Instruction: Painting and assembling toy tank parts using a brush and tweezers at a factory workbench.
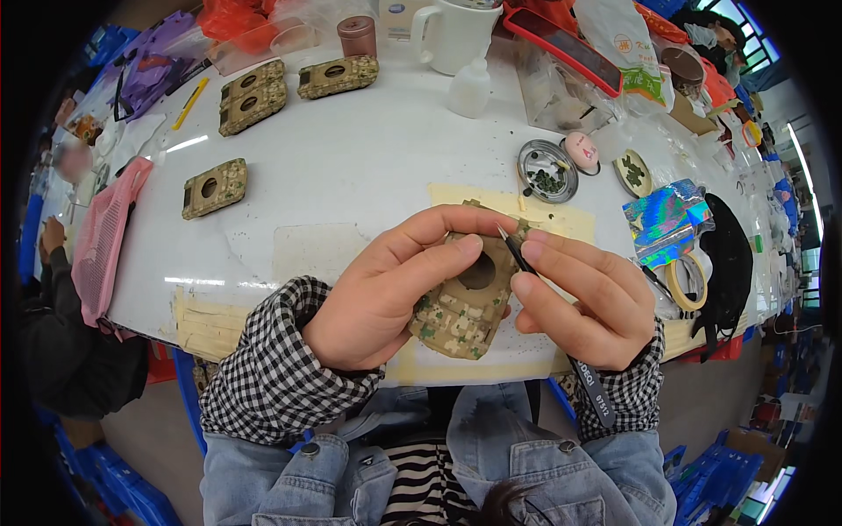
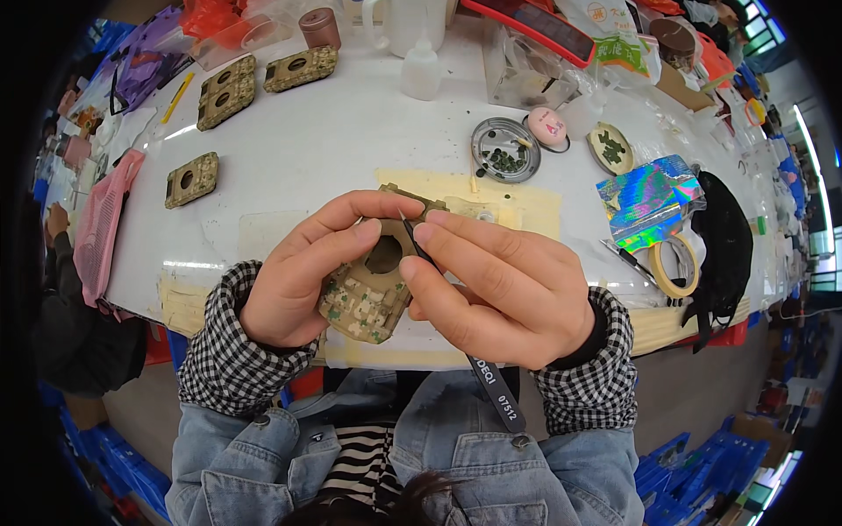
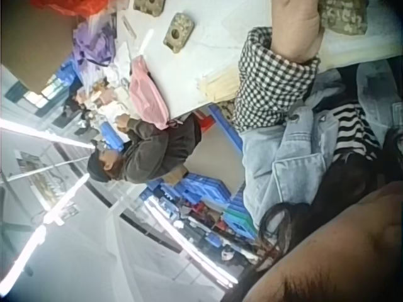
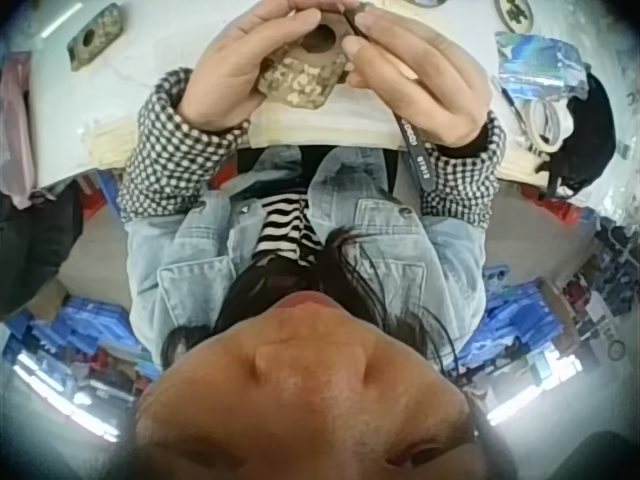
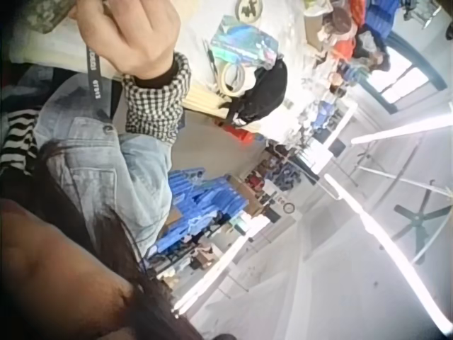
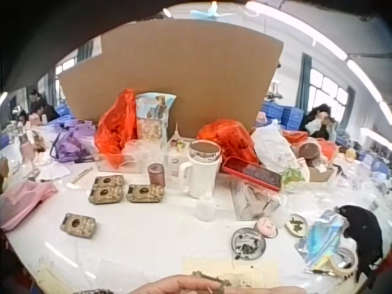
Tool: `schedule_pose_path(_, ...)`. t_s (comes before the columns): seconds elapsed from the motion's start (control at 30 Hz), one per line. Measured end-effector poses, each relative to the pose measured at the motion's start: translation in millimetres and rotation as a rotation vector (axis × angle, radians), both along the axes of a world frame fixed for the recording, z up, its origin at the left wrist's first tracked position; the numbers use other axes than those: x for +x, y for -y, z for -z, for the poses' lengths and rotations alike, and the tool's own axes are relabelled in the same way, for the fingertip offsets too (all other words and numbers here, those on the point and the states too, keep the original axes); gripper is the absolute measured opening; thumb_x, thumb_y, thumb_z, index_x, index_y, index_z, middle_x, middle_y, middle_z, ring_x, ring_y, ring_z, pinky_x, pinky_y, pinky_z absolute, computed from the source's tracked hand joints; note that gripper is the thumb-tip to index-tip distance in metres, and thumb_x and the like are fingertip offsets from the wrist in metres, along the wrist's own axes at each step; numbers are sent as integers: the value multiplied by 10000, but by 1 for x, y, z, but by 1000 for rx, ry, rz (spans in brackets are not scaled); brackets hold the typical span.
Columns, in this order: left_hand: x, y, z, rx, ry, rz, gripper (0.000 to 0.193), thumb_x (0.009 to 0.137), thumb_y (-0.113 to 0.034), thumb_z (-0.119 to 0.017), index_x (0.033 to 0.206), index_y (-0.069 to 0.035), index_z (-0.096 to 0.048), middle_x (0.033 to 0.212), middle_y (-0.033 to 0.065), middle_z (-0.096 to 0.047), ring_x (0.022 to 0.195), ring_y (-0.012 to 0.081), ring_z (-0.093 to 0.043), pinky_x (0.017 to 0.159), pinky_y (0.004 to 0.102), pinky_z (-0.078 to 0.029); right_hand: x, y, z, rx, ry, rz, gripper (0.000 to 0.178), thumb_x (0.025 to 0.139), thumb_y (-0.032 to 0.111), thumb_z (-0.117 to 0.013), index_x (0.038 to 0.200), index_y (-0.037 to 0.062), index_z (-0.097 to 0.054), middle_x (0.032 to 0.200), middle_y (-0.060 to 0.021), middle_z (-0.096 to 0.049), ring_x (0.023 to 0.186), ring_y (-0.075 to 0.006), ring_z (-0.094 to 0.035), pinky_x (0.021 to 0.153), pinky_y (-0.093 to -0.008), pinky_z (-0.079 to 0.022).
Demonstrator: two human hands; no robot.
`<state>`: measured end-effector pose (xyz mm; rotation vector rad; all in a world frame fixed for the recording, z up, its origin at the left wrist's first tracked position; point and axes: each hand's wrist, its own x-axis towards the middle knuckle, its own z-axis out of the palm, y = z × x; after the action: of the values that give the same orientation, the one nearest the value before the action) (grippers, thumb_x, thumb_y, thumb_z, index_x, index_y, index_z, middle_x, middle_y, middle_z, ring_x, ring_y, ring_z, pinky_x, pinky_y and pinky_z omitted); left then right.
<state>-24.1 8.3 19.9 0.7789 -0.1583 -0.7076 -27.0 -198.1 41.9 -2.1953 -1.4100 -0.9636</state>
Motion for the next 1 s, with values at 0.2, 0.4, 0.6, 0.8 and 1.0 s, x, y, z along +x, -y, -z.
schedule_pose_path(0.2, 0, 1, 0, 5, 1, -2, 303, 959, -151, -411, 1219, -7, -470, 1196, 96, -524, 1064, 151, -545, 906, 294, -462, 0, 0, 1, -4, 16, 2, 202, 786, 154, -693, 921, 20, -624, 948, -156, -635, 808, -269, -672, 626, -292, -574)
schedule_pose_path(0.4, 0, 0, 1, 3, 10, 1, 305, 959, -150, -412, 1224, -9, -467, 1204, 96, -521, 1068, 154, -547, 905, 295, -465, 0, 0, 1, -8, 15, 7, 204, 784, 154, -694, 923, 22, -625, 950, -156, -637, 808, -268, -672, 615, -286, -570)
schedule_pose_path(0.6, 0, 0, 0, 22, 13, 1, 306, 958, -145, -409, 1226, -9, -466, 1207, 99, -522, 1072, 154, -547, 904, 295, -466, 0, 0, 0, -10, 12, 10, 206, 781, 151, -697, 923, 21, -625, 946, -154, -637, 804, -267, -671, 618, -287, -572)
schedule_pose_path(0.8, 0, 0, 2, 13, 8, 8, 301, 957, -141, -411, 1222, -10, -469, 1202, 99, -524, 1072, 155, -548, 903, 296, -469, 1, 0, 2, -8, 14, 5, 211, 777, 154, -700, 923, 21, -626, 942, -153, -637, 800, -265, -671, 611, -286, -570)
schedule_pose_path(1.0, 0, 1, 2, 8, 3, 4, 295, 956, -139, -412, 1213, -9, -473, 1191, 97, -529, 1062, 155, -552, 900, 294, -470, 0, 0, 1, -10, -5, 9, 219, 771, 156, -703, 925, 19, -627, 939, -153, -639, 802, -263, -672, 609, -287, -569)
